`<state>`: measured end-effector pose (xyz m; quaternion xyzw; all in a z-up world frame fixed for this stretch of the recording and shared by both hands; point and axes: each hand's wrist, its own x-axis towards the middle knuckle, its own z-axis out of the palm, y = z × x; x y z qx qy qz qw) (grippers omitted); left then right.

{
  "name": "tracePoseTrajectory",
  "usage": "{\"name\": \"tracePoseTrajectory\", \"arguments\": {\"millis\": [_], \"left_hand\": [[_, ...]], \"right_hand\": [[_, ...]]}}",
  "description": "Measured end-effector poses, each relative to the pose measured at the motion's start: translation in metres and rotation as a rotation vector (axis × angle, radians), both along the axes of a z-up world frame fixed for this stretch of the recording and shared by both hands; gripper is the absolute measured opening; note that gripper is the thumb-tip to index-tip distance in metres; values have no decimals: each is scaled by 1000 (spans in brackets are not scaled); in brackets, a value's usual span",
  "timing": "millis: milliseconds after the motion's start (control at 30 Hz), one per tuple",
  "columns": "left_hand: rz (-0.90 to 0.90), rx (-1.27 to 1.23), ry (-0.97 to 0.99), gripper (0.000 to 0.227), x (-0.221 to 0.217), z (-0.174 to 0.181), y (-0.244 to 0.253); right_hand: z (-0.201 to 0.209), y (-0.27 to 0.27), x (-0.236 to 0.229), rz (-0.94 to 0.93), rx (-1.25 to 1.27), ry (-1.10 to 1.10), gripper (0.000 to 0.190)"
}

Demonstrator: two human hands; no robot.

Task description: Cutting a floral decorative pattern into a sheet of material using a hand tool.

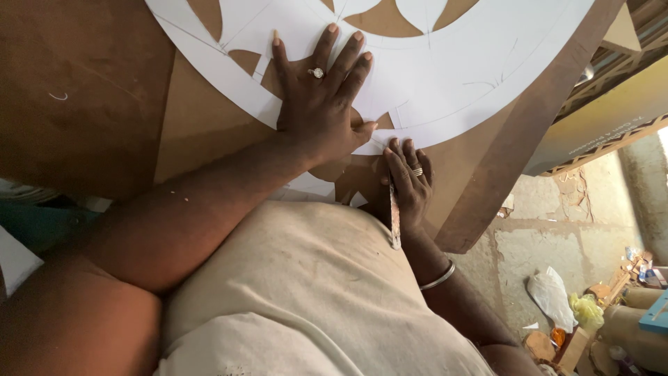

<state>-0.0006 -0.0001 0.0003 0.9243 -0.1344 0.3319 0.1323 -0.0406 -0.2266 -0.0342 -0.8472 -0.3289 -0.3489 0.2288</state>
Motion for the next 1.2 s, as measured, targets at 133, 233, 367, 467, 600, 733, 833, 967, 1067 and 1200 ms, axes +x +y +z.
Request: {"name": "tracePoseTrajectory", "arguments": {"millis": [133,233,367,467,600,733,833,967,1067,1200], "left_hand": [[12,17,56,94,0,4,-1],[23,29,146,95,-1,10,-1],[0,-12,179,94,0,10,-1],[-7,-44,167,91,0,11,-3],[-17,-86,160,88,0,14,-4],[-48,-88,168,85,-2,15,1],[-81,-87,214,83,-1,18,4],[-89,-82,289,80,-3,23,5],[-94,-69,310,79,-2,22,6],[-103,-67,276,76,2,12,6]], "right_hand": [[-5,-3,2,-3,0,13,26],[-8,-5,4,-29,-17,8,25],[-5,-2,3,-17,-4,-1,24],[-4,-2,3,-14,-7,-8,24],[-4,-1,3,-28,-1,-16,22],[-3,-2,3,-4,5,-17,23],[-5,-4,5,-16,-13,-21,22],[-8,-5,4,-22,-18,-1,25],[-7,-5,3,-29,-21,2,25],[-5,-5,4,-13,-25,-10,26]]}}
